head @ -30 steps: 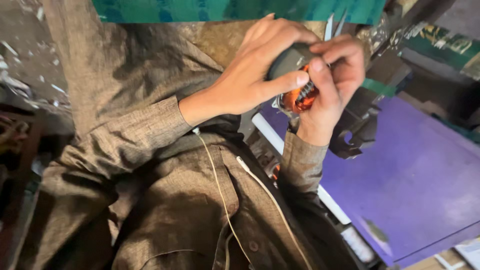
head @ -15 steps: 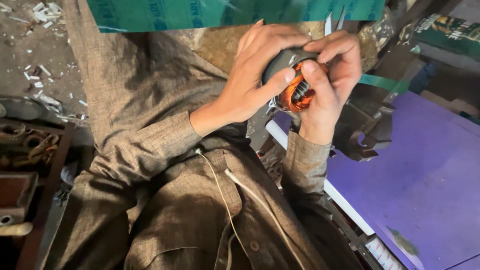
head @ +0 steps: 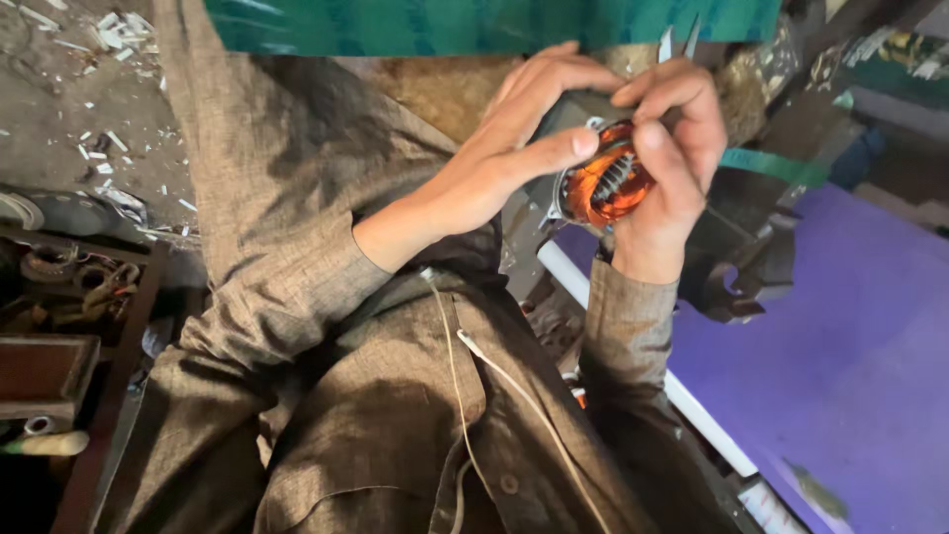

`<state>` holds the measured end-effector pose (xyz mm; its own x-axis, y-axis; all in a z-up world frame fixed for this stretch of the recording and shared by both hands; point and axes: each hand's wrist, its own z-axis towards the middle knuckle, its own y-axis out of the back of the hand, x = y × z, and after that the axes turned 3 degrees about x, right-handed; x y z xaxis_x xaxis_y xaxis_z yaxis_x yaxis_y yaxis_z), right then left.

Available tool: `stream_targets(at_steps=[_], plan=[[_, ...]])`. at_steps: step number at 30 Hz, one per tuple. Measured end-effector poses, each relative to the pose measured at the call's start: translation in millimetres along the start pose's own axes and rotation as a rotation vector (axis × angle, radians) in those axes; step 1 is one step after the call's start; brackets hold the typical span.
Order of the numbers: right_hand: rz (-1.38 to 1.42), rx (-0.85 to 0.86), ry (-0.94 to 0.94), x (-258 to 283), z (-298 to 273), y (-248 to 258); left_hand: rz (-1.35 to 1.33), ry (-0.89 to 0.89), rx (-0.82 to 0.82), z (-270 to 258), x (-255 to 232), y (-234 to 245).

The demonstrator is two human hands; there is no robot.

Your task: The person wraps green insulating tape around the copper windings of a motor stator. They repeatedly cut strips of tape with scissors and apply them to the stator's surface.

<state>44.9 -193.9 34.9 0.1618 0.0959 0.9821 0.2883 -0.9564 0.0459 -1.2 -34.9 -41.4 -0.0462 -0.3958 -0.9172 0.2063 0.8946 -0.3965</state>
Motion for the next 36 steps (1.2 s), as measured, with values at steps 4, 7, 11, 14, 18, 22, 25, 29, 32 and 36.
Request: stream_targets(at_steps=[4, 7, 11, 14, 18, 22, 25, 29, 32, 36], plan=[[-0.074, -0.017, 0.01, -1, -16, 3, 0.109, 0.025, -0.065, -8, 4, -13], [-0.007, -0.013, 0.031, -8, -11, 7, 0.105, 0.004, -0.084, -4, 5, -11], [0.018, -0.058, 0.045, -15, -14, 12, 0.096, -0.02, -0.102, -5, 7, -14], [0.025, -0.075, 0.042, -11, -14, 9, 0.062, -0.001, -0.076, -3, 3, -12], [0.078, -0.045, 0.026, -1, -7, -2, -0.091, -0.047, 0.043, 1, 1, 3], [-0.076, -0.007, -0.044, 12, -11, -7, 0.037, -0.005, -0.047, -10, 7, -7], [-0.127, 0.038, -0.033, 12, -5, -5, 0.036, -0.014, -0.073, -9, 13, -12], [-0.053, 0.016, -0.022, 2, -12, 6, -0.049, -0.024, -0.057, -8, 17, -13], [-0.001, -0.014, -0.023, -2, -13, 6, -0.019, -0.086, -0.043, -4, 8, -8], [-0.213, -0.063, 0.059, 16, -5, -1, 0.136, -0.144, -0.162, -27, -8, 0]])
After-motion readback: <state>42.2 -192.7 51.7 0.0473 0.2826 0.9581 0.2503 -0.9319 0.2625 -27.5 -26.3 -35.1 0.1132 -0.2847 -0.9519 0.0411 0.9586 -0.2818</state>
